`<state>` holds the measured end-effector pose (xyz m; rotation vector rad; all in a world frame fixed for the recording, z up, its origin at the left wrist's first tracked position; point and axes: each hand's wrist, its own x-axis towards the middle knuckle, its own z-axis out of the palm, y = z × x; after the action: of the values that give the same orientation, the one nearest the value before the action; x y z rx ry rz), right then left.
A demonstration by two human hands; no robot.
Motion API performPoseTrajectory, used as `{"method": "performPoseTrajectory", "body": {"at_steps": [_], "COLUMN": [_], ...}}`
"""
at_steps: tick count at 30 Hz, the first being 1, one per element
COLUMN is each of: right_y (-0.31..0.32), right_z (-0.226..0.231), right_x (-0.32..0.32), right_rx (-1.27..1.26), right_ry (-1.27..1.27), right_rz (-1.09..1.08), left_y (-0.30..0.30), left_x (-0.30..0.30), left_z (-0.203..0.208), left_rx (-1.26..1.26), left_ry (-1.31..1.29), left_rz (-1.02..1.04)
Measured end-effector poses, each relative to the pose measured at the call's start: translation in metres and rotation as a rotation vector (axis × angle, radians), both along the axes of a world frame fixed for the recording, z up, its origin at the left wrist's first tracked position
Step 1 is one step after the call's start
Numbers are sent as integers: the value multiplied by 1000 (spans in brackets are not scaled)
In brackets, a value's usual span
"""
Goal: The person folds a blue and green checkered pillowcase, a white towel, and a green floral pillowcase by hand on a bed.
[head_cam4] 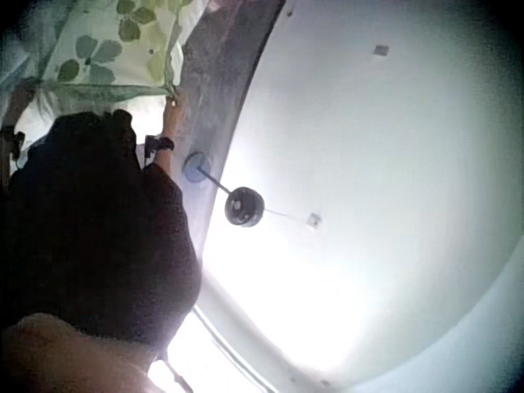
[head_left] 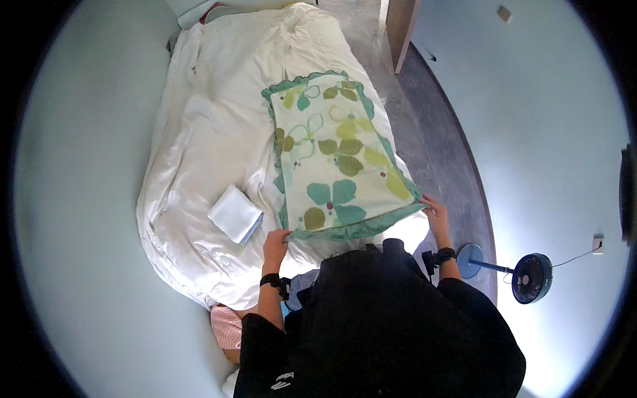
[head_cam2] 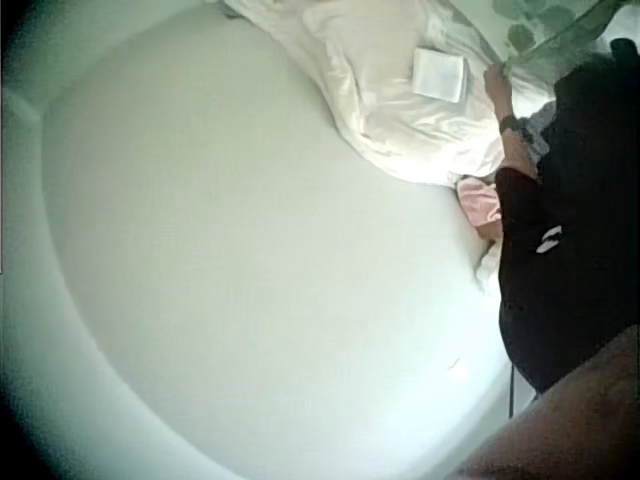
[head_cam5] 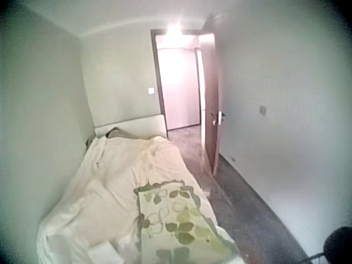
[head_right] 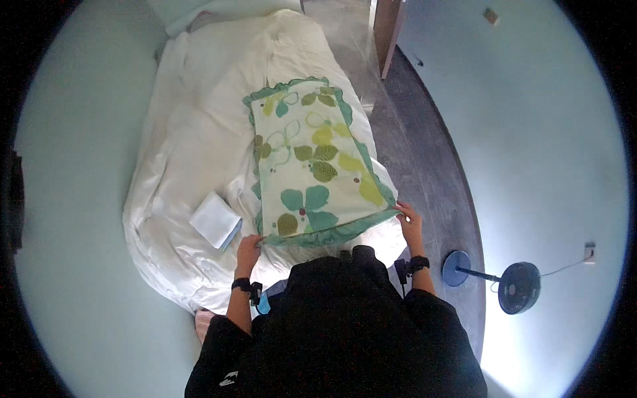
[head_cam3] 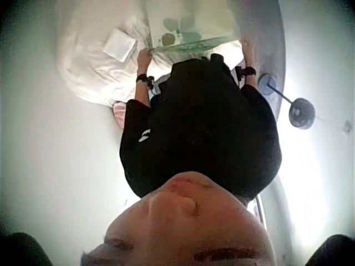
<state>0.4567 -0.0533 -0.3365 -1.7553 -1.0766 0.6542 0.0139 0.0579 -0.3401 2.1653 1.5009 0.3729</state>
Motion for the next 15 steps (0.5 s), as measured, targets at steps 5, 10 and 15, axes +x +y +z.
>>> {"method": "performPoseTrajectory", "body": {"at_steps": [5, 10, 15], "right_y": [-22, -25, -28], "right_z": [3, 23, 13], "right_x": [-8, 0, 18], "right_rx": [20, -63, -209], "right_ry": [333, 270, -85], "right_rz": [-34, 38, 75], "left_y": [-31, -39, -38], "left_x": [-34, -35, -33], "left_z": [-30, -12, -1], "left_rx": [-151, -321, -291], "left_ry": [-79, -356, -336], "left_rz": [-21, 157, 71]}}
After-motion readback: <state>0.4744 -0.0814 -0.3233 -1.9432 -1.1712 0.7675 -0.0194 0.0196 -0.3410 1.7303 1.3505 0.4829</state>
